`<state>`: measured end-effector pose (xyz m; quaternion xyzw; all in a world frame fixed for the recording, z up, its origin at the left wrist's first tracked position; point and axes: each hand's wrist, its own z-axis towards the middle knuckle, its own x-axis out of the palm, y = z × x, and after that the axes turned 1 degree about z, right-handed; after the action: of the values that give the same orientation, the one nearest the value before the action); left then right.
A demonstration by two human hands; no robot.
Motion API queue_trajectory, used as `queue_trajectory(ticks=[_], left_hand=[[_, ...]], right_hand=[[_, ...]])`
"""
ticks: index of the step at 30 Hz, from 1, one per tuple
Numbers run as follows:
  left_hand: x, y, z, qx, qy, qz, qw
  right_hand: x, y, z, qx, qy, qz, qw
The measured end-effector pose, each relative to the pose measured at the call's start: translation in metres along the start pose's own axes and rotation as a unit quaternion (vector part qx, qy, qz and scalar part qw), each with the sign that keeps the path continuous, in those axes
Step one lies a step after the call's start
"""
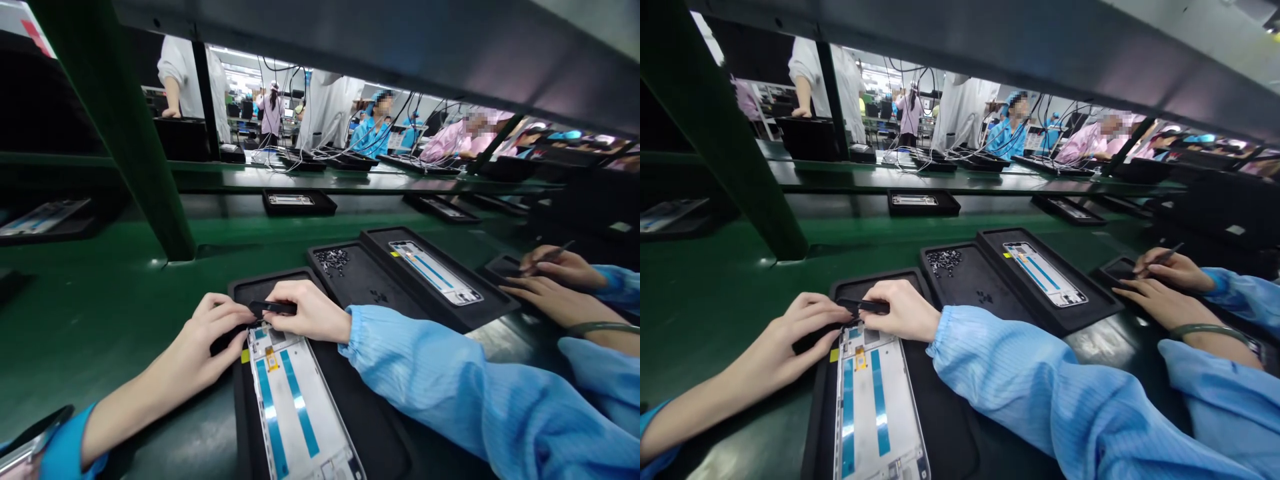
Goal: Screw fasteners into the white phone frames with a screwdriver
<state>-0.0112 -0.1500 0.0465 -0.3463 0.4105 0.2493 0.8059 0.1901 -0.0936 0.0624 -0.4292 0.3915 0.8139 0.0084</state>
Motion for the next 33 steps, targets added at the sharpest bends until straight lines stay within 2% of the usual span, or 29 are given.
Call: queue_trajectory(ticks=[6, 11, 22, 33], left_hand=[[-0.002, 0.0029, 0.0012, 0.0, 0.024, 0.012, 1.0], [-0.0027, -0.0004, 0.0027, -0.018, 0.01, 0.003, 1.0], [0.0006, -0.0007, 0.0025, -0.024, 0.024, -0.016, 0.999], [0.0006, -0.0006, 0.0033, -0.019, 0.021, -0.022, 0.999]], right_hand=[[0.0027, -0.0003, -0.0012, -0.008, 0.003, -0.016, 1.0], [0.0031, 0.0, -0.0015, -0.011, -0.001, -0.029, 1.0], [0.0038, -0.0063, -0.0029, -0.057, 0.025, -0.032, 0.998], [0.0021, -0.0038, -0.002, -0.024, 0.012, -0.007, 1.0]])
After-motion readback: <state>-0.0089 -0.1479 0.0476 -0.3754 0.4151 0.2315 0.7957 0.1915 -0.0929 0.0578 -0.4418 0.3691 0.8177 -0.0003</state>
